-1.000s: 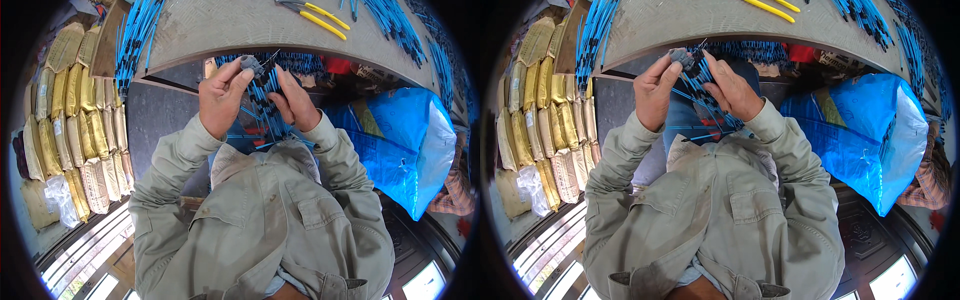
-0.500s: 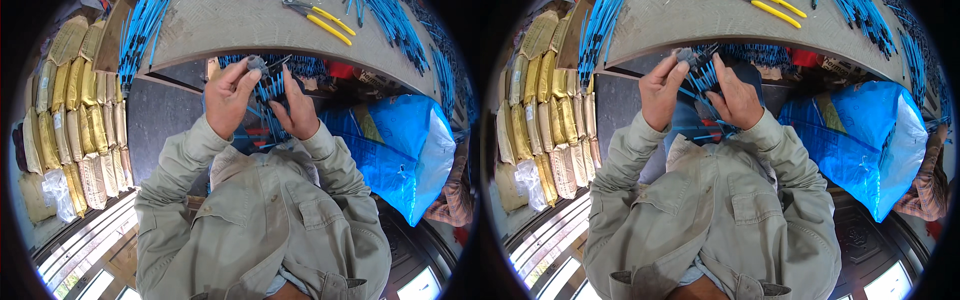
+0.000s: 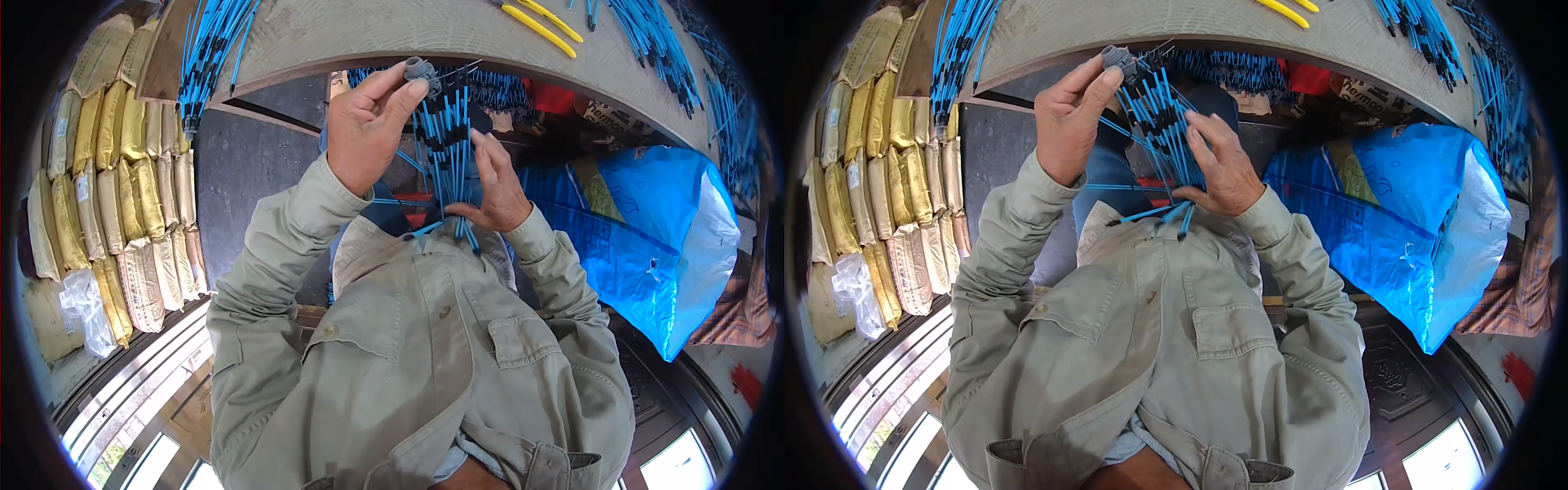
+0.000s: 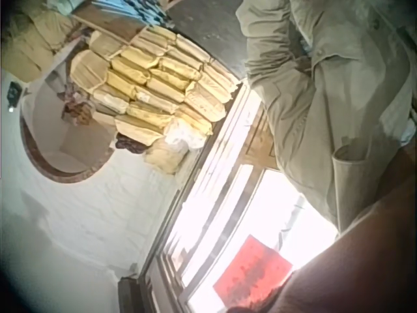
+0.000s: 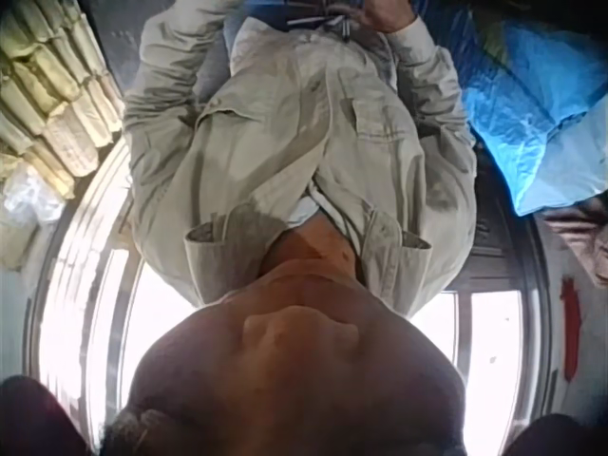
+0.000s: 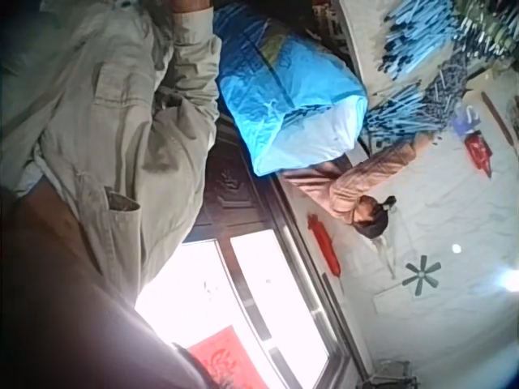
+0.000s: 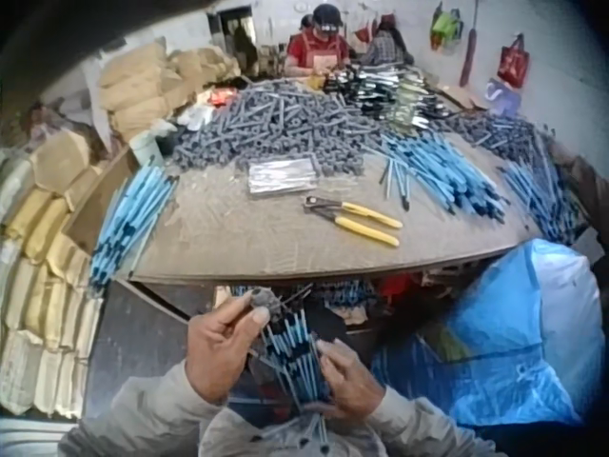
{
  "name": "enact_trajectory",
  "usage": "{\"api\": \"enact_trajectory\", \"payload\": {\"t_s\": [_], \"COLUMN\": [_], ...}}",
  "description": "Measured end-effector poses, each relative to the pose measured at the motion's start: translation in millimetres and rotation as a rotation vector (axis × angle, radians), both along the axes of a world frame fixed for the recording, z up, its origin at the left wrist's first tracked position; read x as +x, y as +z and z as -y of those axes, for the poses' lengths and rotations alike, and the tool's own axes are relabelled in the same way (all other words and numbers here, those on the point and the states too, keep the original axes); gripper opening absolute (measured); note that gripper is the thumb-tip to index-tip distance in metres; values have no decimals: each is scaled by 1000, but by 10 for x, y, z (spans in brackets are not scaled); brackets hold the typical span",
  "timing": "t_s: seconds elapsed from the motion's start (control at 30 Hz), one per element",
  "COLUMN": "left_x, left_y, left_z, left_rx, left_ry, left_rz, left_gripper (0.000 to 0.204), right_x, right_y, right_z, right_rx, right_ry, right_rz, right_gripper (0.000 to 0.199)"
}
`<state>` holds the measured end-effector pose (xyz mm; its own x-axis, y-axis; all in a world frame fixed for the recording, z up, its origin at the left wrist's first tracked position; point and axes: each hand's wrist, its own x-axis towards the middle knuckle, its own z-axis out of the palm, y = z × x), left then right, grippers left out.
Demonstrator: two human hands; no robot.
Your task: The person secures umbrella ribs to a plastic hub using pliers, collects loose umbrella ribs, threads a wire through the ends of the ribs, attaches the wired ribs around another hub, and secures the wire with pliers.
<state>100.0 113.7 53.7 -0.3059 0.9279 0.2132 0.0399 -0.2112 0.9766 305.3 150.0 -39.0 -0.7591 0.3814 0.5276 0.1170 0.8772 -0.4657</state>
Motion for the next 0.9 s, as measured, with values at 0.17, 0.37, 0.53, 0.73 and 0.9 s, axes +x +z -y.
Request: {"api": "enact_trajectory", "payload": {"t_s": [0.17,0.37,0.53,0.73,0.9], "left_x": [4,46,90,72,58], "left_y": [2,27,63,42,18], "left_z": [3,14,13,32,48], "left_rx": [-2,-7,9,3,46], "left_ry": [6,4,0,-12,-29], "left_rz": [-8,-48,-47,-47,-65], "left_gripper": [32,32,30,29,27], "right_x": [107,-52,-344,-378,-239], "right_y": [-84,54,420,495,510], "right_z": [109,68,-39,-93,-260], "right_rx": [22,-292,-210,-160,-552], "right_ry": [-49,-193,-264,-235,47], "right_rz": [-28,-246,-357,-312,-209], "right_gripper": [115,96,74,51,44]}}
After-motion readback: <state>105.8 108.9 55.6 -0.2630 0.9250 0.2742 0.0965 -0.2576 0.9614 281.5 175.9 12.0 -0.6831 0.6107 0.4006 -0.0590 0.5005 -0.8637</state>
